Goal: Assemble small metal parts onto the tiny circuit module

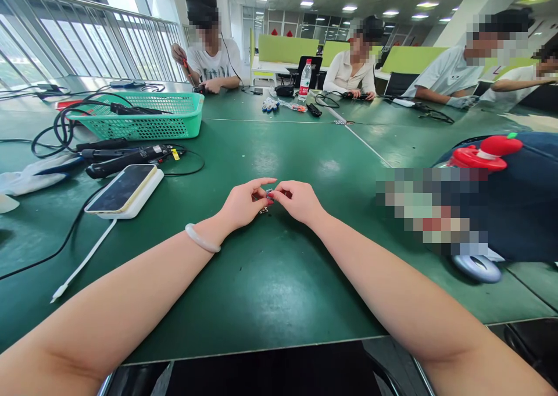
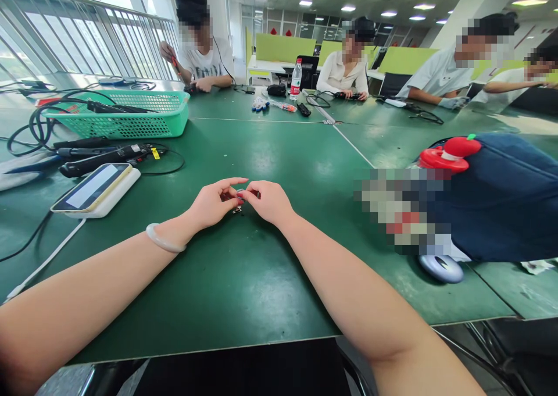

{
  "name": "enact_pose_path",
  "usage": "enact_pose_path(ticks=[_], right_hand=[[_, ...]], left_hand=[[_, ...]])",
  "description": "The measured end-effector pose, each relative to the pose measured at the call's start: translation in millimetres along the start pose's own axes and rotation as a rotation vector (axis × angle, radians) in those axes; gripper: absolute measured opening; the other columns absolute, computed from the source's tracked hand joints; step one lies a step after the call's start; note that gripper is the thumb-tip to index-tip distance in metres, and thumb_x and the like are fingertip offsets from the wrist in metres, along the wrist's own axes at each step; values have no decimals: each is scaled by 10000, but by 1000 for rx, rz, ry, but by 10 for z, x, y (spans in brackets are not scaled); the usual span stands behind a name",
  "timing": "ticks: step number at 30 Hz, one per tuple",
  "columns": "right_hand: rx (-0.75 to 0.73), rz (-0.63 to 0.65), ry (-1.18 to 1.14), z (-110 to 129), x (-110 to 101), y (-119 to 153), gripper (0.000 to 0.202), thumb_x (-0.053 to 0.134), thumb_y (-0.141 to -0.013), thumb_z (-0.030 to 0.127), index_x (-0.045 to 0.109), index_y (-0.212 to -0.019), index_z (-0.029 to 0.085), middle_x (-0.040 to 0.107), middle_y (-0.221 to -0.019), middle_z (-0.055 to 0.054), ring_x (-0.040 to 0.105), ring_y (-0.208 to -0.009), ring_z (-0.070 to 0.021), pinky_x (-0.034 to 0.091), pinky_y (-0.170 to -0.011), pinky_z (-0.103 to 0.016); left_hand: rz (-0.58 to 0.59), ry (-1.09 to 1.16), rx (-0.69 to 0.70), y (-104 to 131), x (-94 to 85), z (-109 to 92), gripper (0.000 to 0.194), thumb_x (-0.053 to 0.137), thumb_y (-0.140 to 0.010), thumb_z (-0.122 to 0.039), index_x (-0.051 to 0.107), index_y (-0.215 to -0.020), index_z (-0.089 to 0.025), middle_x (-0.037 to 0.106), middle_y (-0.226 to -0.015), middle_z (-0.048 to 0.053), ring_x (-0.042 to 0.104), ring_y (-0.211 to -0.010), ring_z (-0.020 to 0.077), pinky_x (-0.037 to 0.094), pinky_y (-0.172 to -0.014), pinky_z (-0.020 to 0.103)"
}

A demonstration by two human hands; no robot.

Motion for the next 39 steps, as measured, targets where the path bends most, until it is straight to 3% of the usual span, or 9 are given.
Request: enact_pose_path(ticks=[7,11,22,34,39], right_hand=[[8,-1,-61,-26,14,-6,287,494,-853,373,600,-666,183,509,-566,43,408,-546,-87,294,-539,-220],[16,-1,-89,-38,19,1,191,534,-830,349,630,-763,198,593,-643,41,444,-553,-83,326,-552,-212],[0,-49,-48,-21,-40,3,185,528,-833,311,647,-747,198,613,-655,25,485,-585,-97,353,-584,-226],[-7,-18,-39,22,-15,24,184,534,-808,278,666,-719,186,617,-635,20,473,-565,-95,340,-571,-222],[6,-6,-29,-3,3,11,313,440,-878,304,641,-677,174,602,-621,13,490,-583,-99,334,-577,-225]], left_hand=[[-40,-57,1,-10,-43,7,444,612,-736,-263,567,-1175,-209,617,-669,-28,572,-598,112,475,-661,262],[-67,-66,-2,-6,-76,7,435,615,-726,-254,576,-1157,-208,616,-665,-31,564,-592,107,476,-666,262],[25,24,30,9,7,-63,579,680,-682,-244,529,-1240,-213,633,-746,-18,578,-644,106,491,-700,266],[-4,-85,34,16,-19,-120,431,557,-794,-339,558,-1204,-207,575,-644,-32,538,-599,108,449,-640,243],[-45,-109,39,23,-64,-131,405,569,-779,-329,584,-1167,-213,563,-618,-40,507,-575,103,430,-617,234]])
Point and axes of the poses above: each hand's wrist, its own y-axis away from the middle knuckle, its own x-axis out of the palm, z = x × y, the point moved 10 cm from there along -y, towards the middle knuckle
